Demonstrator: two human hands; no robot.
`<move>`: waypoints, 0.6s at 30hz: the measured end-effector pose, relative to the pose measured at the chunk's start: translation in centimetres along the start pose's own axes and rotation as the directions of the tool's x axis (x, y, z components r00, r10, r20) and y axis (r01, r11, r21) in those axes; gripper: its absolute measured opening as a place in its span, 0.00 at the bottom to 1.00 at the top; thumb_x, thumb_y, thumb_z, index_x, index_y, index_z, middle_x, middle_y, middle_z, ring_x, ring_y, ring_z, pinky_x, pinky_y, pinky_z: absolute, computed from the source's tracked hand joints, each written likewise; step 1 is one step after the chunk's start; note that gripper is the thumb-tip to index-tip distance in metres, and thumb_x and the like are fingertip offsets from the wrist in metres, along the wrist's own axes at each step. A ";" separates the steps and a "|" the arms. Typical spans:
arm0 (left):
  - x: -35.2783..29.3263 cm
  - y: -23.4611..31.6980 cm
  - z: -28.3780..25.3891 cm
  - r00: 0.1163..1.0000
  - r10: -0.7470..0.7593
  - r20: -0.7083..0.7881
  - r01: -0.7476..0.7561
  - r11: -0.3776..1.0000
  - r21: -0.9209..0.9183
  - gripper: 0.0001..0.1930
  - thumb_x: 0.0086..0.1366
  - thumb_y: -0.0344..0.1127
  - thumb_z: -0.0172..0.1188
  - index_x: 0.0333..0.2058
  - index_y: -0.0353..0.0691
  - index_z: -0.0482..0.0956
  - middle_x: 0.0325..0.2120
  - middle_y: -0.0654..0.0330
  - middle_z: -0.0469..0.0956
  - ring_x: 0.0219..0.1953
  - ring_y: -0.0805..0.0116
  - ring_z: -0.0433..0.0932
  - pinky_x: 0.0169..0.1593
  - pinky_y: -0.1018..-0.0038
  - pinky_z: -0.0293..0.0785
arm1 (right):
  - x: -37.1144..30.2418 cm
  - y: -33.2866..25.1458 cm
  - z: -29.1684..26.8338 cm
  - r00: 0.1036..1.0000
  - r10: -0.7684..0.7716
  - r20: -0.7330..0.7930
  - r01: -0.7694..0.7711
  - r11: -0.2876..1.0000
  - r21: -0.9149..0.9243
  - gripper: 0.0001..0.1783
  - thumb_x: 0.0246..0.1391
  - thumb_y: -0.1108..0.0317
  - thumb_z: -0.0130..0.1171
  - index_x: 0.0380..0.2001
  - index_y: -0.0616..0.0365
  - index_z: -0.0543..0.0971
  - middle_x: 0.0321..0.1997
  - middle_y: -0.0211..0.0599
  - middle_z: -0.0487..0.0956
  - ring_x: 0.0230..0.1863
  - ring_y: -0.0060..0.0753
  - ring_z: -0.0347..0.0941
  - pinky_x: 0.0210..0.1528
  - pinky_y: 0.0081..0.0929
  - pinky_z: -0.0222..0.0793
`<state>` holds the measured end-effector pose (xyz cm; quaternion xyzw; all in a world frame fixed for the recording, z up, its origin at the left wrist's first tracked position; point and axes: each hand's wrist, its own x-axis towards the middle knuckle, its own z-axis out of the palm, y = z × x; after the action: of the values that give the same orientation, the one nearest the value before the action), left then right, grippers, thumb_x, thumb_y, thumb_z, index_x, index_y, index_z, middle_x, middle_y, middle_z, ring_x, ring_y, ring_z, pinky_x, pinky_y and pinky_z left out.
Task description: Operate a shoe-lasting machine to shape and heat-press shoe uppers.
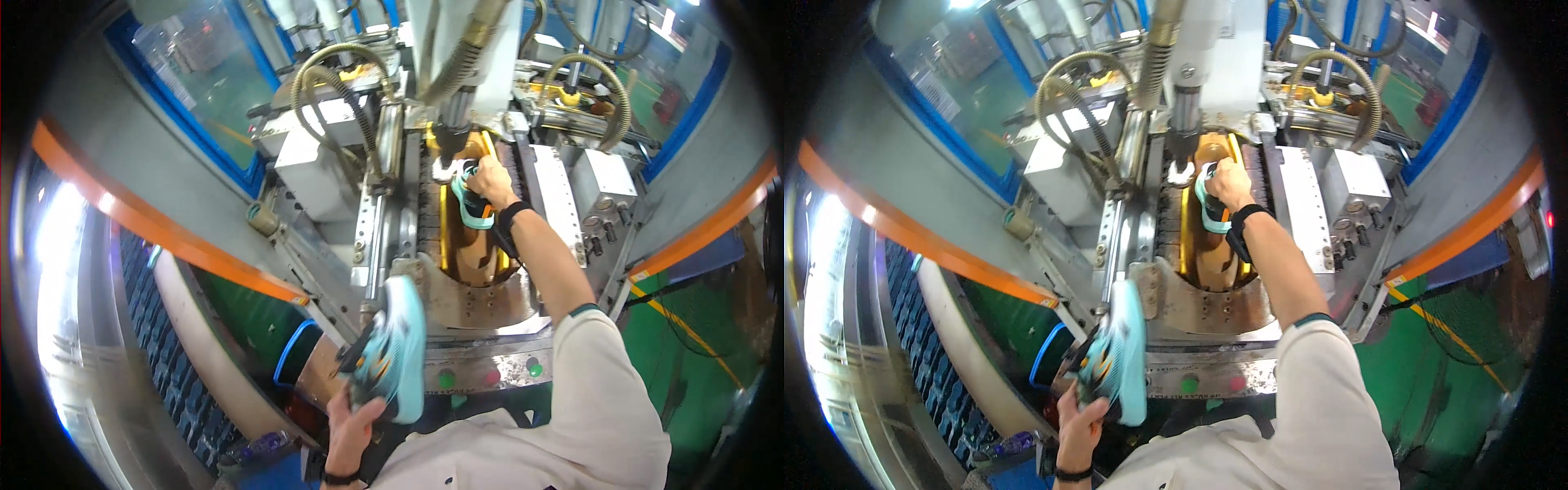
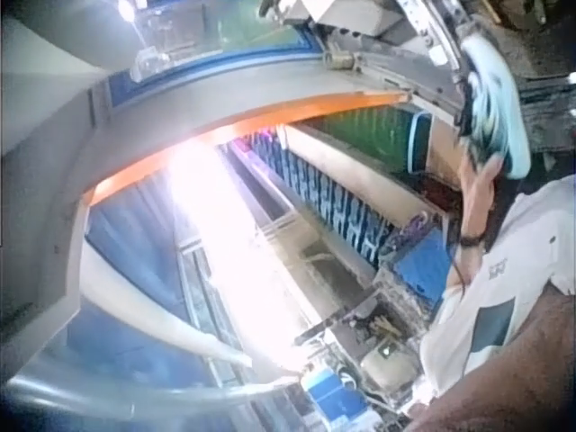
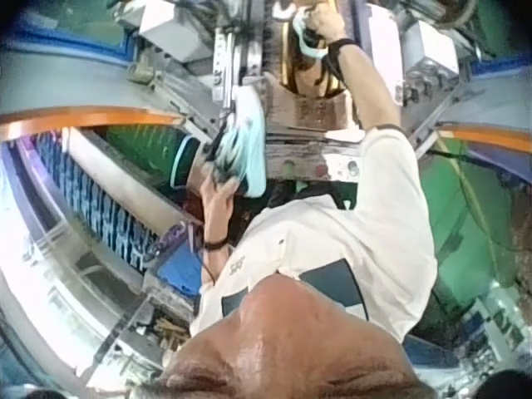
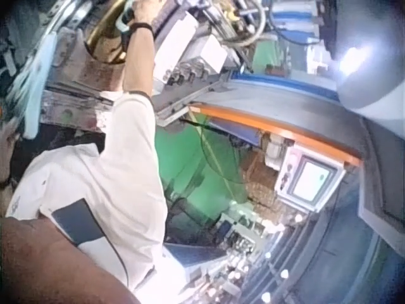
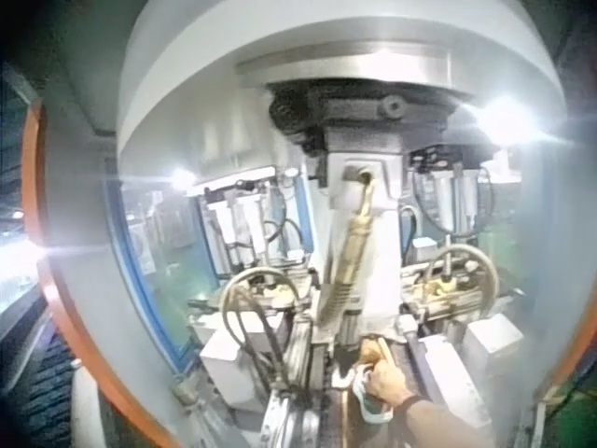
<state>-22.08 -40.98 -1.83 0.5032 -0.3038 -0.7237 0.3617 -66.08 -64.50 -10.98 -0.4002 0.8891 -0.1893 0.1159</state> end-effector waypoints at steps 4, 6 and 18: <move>-6.9 -3.7 -7.6 0.916 0.226 -0.330 -0.243 0.970 -0.009 0.32 0.56 0.26 0.65 0.59 0.33 0.65 0.43 0.56 0.78 0.42 0.63 0.80 0.49 0.69 0.77 | -0.1 -1.3 6.9 0.974 -0.089 -0.206 0.089 0.996 -0.012 0.27 0.47 0.67 0.62 0.49 0.66 0.66 0.38 0.60 0.81 0.40 0.59 0.81 0.43 0.47 0.79; -10.2 -6.8 -10.2 0.853 0.207 -0.480 -0.247 0.969 -0.021 0.24 0.63 0.28 0.62 0.57 0.34 0.69 0.42 0.58 0.80 0.42 0.67 0.80 0.46 0.73 0.77 | 0.3 -0.8 7.2 0.973 -0.077 -0.220 0.076 0.997 -0.012 0.28 0.47 0.67 0.62 0.49 0.67 0.65 0.38 0.60 0.81 0.39 0.60 0.81 0.42 0.48 0.79; -15.8 -19.3 -6.3 0.819 -0.042 -0.572 -0.283 0.838 -0.467 0.20 0.63 0.27 0.63 0.53 0.30 0.73 0.45 0.56 0.80 0.44 0.66 0.81 0.47 0.69 0.81 | -36.7 2.8 12.9 0.414 -0.910 0.016 0.717 0.337 0.610 0.09 0.50 0.77 0.58 0.37 0.61 0.77 0.37 0.48 0.76 0.43 0.52 0.73 0.46 0.43 0.70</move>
<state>-16.66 -17.63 -11.25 0.5511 -0.0038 -0.5731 0.6065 -39.37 -38.20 -21.78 -0.7760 0.4335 -0.3750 0.2632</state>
